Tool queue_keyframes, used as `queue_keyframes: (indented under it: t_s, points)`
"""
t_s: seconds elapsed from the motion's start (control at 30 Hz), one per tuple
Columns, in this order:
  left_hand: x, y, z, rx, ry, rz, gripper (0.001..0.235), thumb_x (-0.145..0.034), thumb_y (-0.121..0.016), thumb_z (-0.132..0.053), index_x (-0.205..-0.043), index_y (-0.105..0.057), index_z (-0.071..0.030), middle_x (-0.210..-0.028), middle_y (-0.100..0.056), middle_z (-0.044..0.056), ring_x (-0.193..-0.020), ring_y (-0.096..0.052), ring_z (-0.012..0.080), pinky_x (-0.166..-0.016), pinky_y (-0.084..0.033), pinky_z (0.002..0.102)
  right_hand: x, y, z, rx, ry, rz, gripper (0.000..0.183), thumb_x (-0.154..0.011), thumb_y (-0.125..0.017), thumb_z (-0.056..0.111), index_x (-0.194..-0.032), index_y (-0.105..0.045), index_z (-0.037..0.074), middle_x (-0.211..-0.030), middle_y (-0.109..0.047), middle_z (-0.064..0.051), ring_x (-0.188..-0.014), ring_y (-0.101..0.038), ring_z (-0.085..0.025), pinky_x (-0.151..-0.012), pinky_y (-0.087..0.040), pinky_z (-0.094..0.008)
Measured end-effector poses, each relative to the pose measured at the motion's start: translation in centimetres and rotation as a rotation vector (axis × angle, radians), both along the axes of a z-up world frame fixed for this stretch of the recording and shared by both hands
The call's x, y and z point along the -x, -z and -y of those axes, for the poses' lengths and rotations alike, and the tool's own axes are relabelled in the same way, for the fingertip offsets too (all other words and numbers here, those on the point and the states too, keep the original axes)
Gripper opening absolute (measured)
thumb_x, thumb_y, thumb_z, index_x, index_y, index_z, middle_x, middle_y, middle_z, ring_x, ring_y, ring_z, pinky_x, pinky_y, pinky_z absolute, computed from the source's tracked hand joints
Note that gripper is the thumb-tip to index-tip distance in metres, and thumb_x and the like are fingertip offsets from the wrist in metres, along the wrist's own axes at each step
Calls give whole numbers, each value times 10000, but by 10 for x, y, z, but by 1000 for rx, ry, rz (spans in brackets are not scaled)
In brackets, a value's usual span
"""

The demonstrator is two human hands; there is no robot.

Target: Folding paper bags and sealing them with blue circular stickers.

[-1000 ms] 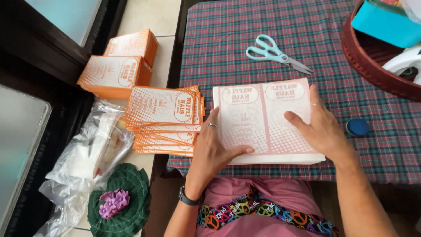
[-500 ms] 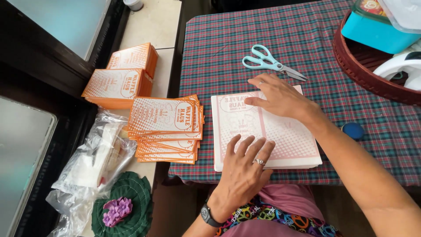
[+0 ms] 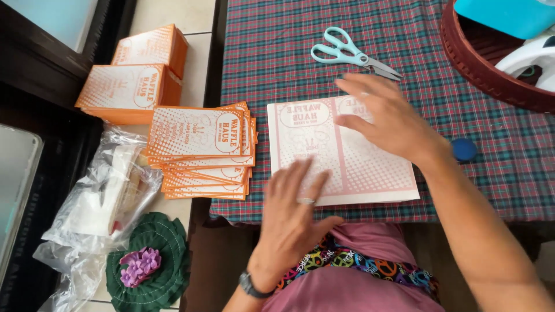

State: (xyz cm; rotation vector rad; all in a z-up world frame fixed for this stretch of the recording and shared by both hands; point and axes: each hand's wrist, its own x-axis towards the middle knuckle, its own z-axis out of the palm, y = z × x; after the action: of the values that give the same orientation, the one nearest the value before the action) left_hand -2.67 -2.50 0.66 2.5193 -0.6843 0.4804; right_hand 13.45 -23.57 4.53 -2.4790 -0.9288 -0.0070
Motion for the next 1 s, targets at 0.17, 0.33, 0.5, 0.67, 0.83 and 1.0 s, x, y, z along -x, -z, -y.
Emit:
queue_keyframes:
  t_s: [0.17, 0.33, 0.5, 0.67, 0.83, 1.0]
  points:
    - [25, 16, -43, 276, -311, -128, 604, -799, -909, -278, -1311, -626, -128, -1425, -555, 185, -1293, -596, 358, -1076, -509, 467, 91, -5, 61, -137, 128, 160, 609, -790, -832, 174, -1361, -670, 34, -1352, -627, -182, -1226, -643, -306, -1078, -509, -398]
    - [30, 23, -38, 369, -323, -10, 460, -801, -910, -179, -1187, -665, -127, -1284, -680, 125, -1135, -724, 240, -965, -612, 357, 137, 17, 80, -100, 300, 120, 588, -734, -867, 193, -1289, -713, 73, -1272, -677, -127, -1108, -700, -236, -968, -569, -374]
    - [30, 30, -33, 422, -301, 81, 317, -819, -881, -60, -1087, -712, -70, -1203, -707, 126, -1017, -743, 238, -922, -645, 338, 145, 29, 77, -160, 343, 155, 389, -766, -874, 144, -1134, -779, 61, -1171, -741, -94, -981, -721, -152, -698, -590, -253]
    - [32, 34, -30, 488, -290, 102, 284, -824, -864, -20, -1073, -727, -14, -1211, -703, 172, -986, -745, 254, -845, -671, 340, 146, 33, 76, -186, 367, 178, 336, -792, -877, 111, -1106, -793, 26, -1167, -750, -129, -775, -671, -122, -497, -480, -236]
    - [32, 33, -30, 453, -311, 108, 289, -819, -885, -89, -1062, -730, -66, -1199, -715, 145, -959, -737, 231, -839, -651, 322, 146, 33, 76, -184, 371, 177, 333, -795, -878, 108, -1106, -793, 23, -1160, -752, -128, -891, -710, -142, -520, -510, -234]
    - [30, 33, -29, 443, -311, 141, 254, -830, -873, -76, -1026, -715, -52, -1179, -710, 133, -959, -734, 236, -850, -643, 338, 142, 34, 80, -204, 350, 152, 331, -779, -875, 82, -1092, -792, 12, -1161, -747, -139, -984, -734, -187, -777, -606, -271]
